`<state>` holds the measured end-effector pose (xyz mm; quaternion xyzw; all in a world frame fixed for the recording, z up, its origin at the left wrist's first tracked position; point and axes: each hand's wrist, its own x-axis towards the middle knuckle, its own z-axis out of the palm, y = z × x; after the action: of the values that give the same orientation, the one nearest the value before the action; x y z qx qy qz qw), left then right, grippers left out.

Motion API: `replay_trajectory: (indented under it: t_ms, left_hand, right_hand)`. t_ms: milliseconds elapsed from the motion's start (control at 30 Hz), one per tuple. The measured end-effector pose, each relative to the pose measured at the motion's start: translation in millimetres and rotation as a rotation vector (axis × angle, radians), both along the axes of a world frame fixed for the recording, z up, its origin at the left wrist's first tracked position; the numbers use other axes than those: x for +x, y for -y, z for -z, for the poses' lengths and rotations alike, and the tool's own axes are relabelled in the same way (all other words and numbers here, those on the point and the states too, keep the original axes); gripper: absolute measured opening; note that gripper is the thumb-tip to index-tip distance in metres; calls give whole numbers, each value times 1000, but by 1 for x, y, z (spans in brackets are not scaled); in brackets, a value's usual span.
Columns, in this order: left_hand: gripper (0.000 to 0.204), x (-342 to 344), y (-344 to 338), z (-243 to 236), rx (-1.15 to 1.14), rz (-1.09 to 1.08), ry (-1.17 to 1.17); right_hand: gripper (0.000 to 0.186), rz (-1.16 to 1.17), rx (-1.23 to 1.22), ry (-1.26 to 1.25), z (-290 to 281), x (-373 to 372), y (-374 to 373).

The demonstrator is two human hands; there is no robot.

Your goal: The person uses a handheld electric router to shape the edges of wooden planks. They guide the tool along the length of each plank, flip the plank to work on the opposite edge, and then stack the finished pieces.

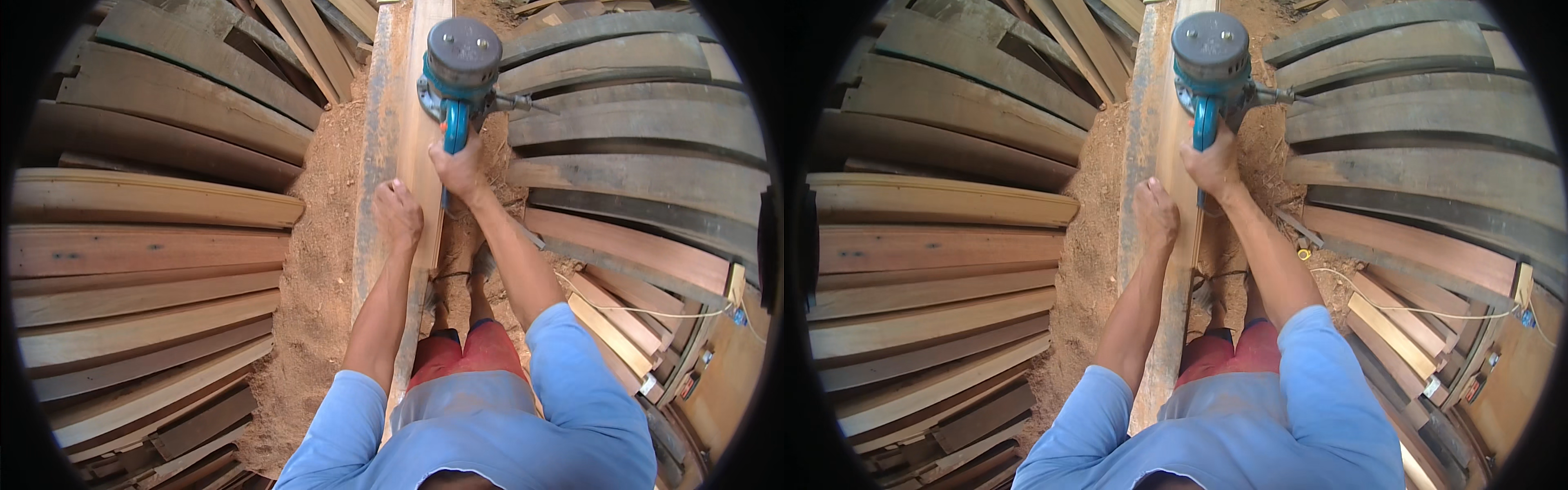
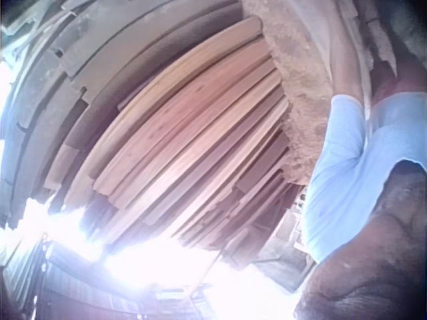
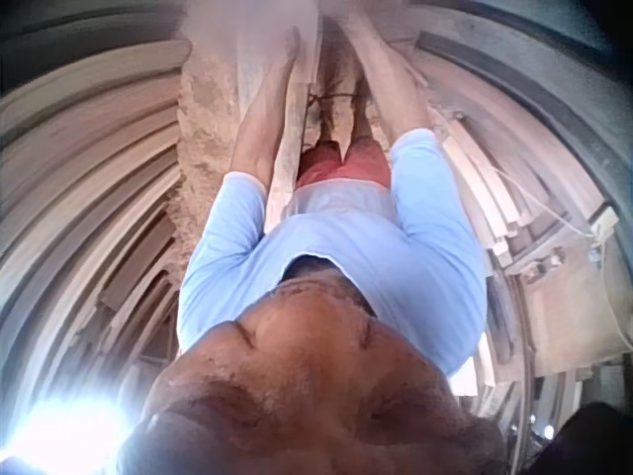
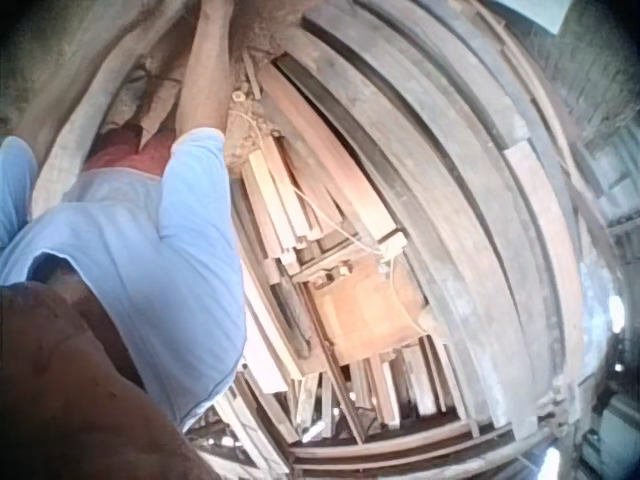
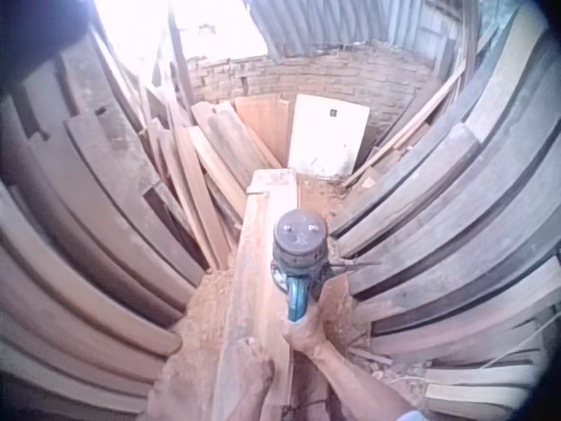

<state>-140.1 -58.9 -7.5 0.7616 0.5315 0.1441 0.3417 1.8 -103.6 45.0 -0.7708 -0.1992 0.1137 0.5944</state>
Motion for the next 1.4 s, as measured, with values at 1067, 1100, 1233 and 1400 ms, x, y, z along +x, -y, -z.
replay_trajectory:
  t_ms: [1067, 1100, 1233, 1400]
  left_hand:
    - [61, -52, -20, 36, -94, 279, 434]
    - [59, -52, -21, 36, -69, 285, 423]
    - [55, -48, -18, 31, -66, 296, 404]
    - [53, -51, -20, 34, -68, 295, 413]
  right_hand:
    - [29, -1, 15, -72, 3, -77, 33]
    - [23, 5, 49, 45, 6, -54, 19]
    - [40, 31, 31, 73, 17, 29, -21]
    - [39, 40, -19, 70, 8, 45, -36]
